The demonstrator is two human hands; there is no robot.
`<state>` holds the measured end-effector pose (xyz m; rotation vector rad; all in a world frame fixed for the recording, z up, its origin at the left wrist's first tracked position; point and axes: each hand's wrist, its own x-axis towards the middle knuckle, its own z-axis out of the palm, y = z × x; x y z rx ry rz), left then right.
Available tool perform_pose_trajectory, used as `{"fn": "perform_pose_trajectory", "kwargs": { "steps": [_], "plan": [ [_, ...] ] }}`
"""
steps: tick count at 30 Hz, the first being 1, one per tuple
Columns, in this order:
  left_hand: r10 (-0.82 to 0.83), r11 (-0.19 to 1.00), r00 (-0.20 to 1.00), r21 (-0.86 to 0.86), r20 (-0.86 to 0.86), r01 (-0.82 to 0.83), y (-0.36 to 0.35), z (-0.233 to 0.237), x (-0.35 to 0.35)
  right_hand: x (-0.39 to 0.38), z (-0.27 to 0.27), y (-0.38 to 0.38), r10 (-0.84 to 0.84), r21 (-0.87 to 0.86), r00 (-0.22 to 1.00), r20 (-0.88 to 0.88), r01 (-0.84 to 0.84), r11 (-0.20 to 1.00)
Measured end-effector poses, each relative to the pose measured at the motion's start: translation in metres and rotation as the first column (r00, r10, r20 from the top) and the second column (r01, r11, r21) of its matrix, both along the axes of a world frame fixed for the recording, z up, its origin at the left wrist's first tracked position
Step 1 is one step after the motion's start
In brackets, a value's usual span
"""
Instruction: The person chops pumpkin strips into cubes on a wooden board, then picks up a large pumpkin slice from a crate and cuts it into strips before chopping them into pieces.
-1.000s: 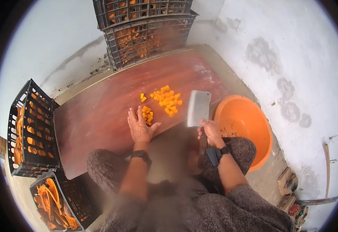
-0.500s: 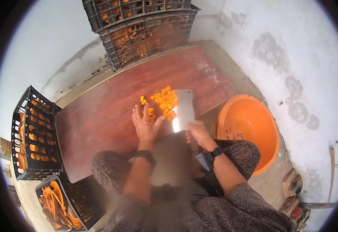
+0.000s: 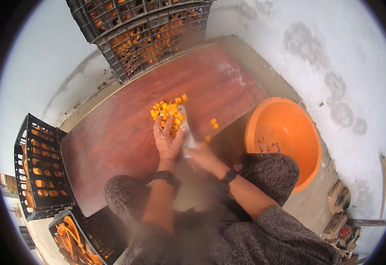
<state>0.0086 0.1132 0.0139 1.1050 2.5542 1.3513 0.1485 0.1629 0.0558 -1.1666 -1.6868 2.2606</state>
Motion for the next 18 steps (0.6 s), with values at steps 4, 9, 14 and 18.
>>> {"fn": "perform_pose_trajectory", "kwargs": {
  "steps": [4, 9, 14, 18],
  "plan": [
    [-0.02, 0.996, 0.996, 0.089, 0.09, 0.012, 0.001, 0.001, 0.009, 0.002, -0.019, -0.007, 0.002, -0.025, 0.993, -0.115, -0.005, 1.0],
    [-0.019, 0.996, 0.998, 0.086, 0.068, 0.013, 0.001, 0.005, 0.02, 0.016, -0.022, -0.012, -0.009, 0.016, 0.994, -0.111, 0.01, 1.0],
    [-0.061, 0.979, 0.998, 0.196, 0.009, 0.058, 0.006, 0.023, 0.034, 0.035, 0.011, -0.01, -0.049, 0.062, 0.99, -0.134, 0.058, 0.996],
    [-0.107, 0.98, 0.989, 0.156, -0.105, 0.123, 0.014, 0.053, 0.054, 0.054, 0.036, -0.008, -0.079, 0.03, 0.987, -0.139, 0.084, 0.996]
  ]
}}
